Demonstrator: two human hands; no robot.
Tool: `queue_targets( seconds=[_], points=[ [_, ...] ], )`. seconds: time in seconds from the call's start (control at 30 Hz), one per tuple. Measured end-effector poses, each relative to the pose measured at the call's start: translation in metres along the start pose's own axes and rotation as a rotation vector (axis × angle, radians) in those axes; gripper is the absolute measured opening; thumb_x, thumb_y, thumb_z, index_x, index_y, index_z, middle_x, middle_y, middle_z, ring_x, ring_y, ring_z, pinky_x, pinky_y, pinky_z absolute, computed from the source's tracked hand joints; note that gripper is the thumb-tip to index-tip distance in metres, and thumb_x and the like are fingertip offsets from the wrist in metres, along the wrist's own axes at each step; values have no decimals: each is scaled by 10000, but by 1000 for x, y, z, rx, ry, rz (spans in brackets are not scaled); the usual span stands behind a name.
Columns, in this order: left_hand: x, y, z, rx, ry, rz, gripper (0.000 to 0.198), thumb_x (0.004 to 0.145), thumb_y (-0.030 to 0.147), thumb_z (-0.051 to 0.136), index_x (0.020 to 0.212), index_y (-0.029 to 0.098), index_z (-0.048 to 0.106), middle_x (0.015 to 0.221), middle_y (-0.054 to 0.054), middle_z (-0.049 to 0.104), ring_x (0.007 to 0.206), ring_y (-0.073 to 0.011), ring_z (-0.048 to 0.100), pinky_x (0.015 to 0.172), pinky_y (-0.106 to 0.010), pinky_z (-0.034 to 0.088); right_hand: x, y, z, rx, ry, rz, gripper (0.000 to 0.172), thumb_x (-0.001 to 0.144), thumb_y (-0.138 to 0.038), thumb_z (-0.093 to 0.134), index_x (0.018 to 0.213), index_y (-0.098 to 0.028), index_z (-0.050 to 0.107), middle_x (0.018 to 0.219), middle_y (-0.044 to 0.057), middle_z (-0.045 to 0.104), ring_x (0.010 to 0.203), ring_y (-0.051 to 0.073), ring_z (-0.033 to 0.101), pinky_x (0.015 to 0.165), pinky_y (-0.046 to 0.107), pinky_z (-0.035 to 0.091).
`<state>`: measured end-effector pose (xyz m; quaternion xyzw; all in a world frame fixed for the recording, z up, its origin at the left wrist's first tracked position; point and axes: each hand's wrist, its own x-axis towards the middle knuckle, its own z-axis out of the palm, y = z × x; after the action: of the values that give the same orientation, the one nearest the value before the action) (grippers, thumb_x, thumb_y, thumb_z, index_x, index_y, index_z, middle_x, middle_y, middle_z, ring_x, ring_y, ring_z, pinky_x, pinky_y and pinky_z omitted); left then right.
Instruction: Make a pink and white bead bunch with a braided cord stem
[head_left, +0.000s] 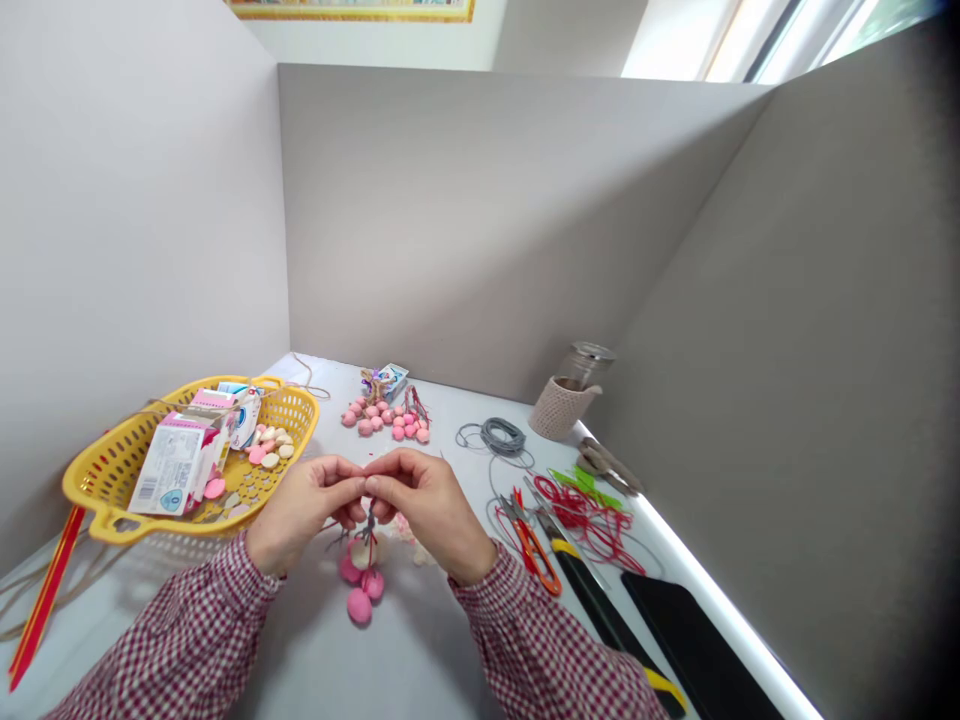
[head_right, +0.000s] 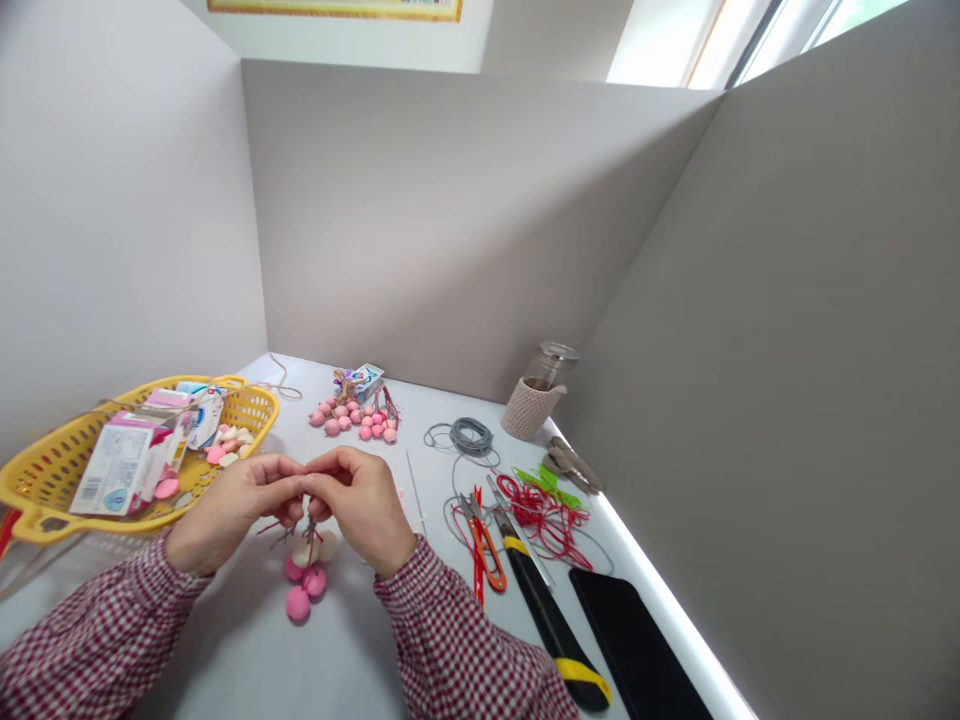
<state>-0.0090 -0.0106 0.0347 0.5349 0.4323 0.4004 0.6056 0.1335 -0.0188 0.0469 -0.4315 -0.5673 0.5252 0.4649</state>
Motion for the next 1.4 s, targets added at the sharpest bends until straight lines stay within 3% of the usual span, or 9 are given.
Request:
queue_targets(
  seconds=[0.23, 0.57, 0.73, 0.9, 1.03, 1.17, 1.27, 1.33, 1.4],
  points=[
    [0, -3, 1, 116, 0, 91, 250, 697, 375, 614, 740, 129, 606, 637, -15, 631, 577, -112, 536, 574, -242, 420, 1, 6, 3, -58, 86, -30, 39, 673, -167, 612, 645, -144, 597, 505, -34, 571, 443, 75, 512, 442, 194, 420],
    [-1, -8, 5, 133, 34, 153, 240, 728, 366, 575, 746, 127, 578, 646, -8, 603, 533, -89, 488, 526, -220, 397, 1, 9, 5, -137, 168, -105, 73, 680, -173, 599, 619, -158, 562, 524, -41, 535, 468, 86, 492, 472, 213, 404],
    [-1, -1, 1, 143, -95, 102, 231, 711, 310, 591, 847, 124, 609, 673, 2, 599, 541, -87, 489, 541, -223, 398, 3, 10, 4, -116, 211, -130, 88, 687, -190, 614, 617, -153, 575, 517, -35, 539, 481, 92, 496, 481, 216, 408],
    [1, 4, 1, 296, -59, 66, 195, 719, 294, 554, 739, 129, 656, 536, 34, 528, 517, -93, 457, 513, -217, 362, 2, 9, 6, -79, 218, -114, 95, 676, -200, 626, 607, -147, 588, 512, -31, 548, 478, 91, 497, 473, 212, 412],
    [2, 7, 0, 331, -87, 86, 195, 720, 300, 551, 733, 143, 666, 621, 11, 588, 581, -105, 487, 574, -225, 399, 0, 5, 6, -83, 219, -107, 97, 675, -201, 631, 605, -142, 597, 501, -34, 541, 471, 89, 496, 469, 207, 409],
    [1, 12, -6, 373, -139, 124, 241, 738, 354, 537, 741, 152, 668, 643, 5, 584, 578, -104, 463, 572, -228, 397, 0, -2, -3, -142, 206, -148, 190, 780, -302, 553, 681, -148, 603, 550, -27, 555, 493, 93, 516, 507, 221, 428],
    [1, 19, -11, 394, -156, 191, 244, 745, 365, 538, 733, 155, 661, 687, 7, 560, 559, -88, 411, 528, -216, 354, 3, -5, -13, -254, 111, -243, 200, 819, -332, 520, 829, -168, 634, 790, 22, 643, 716, 135, 593, 676, 272, 470],
    [1, 24, -13, 379, -167, 212, 252, 750, 368, 534, 702, 148, 649, 674, 13, 528, 539, -78, 369, 493, -209, 310, 4, -3, -19, -263, -59, -276, 197, 830, -306, 514, 939, -195, 636, 943, 36, 649, 896, 161, 586, 790, 302, 457],
    [1, 28, -14, 341, -176, 184, 256, 743, 373, 541, 706, 140, 642, 631, 23, 494, 516, -72, 336, 467, -206, 271, 6, 1, -21, -197, -243, -251, 224, 833, -280, 513, 1026, -220, 610, 985, 31, 643, 922, 163, 586, 792, 309, 464]
  ],
)
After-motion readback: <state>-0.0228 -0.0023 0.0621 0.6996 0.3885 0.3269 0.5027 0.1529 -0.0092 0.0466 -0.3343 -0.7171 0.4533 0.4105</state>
